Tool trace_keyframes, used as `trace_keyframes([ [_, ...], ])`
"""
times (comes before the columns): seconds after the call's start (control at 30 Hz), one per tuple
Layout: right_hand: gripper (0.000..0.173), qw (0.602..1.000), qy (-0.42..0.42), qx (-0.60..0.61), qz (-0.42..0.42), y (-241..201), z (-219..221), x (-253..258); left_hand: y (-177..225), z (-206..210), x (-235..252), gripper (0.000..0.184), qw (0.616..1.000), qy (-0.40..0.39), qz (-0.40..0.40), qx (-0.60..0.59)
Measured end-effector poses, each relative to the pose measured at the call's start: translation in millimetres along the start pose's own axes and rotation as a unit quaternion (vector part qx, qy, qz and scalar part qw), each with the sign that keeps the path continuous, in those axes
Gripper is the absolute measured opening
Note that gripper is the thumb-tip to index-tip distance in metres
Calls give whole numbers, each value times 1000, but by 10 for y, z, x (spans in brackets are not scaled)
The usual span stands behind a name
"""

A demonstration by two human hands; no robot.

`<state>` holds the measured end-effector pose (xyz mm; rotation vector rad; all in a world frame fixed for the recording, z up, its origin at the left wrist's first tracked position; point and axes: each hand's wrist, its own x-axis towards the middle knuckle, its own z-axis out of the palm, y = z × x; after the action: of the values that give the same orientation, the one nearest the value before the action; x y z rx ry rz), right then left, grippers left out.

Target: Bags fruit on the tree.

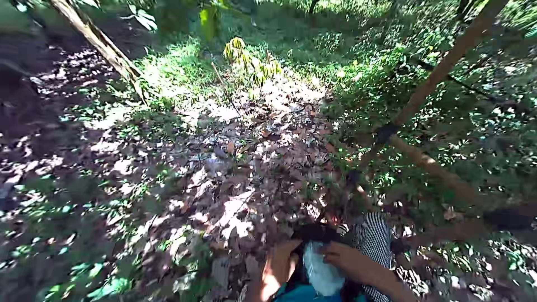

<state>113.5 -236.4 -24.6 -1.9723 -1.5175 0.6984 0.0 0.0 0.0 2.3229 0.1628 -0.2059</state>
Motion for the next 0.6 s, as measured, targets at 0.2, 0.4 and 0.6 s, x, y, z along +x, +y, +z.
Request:
trace_keyframes([
  [0.2, 44, 996, 50, -54, 47, -62, -135, 25, 129, 22, -52, 43, 1000, -20, 14, 8],
  [0.4, 21, 999, 6, 37, 35, -88, -211, -64, 204, 20, -60, 50, 995, -97, -15, 38],
  [0.6, 30, 998, -40, 6, 57, -95, 189, -155, 103, 202, -104, 48, 992, -81, 53, 80],
])
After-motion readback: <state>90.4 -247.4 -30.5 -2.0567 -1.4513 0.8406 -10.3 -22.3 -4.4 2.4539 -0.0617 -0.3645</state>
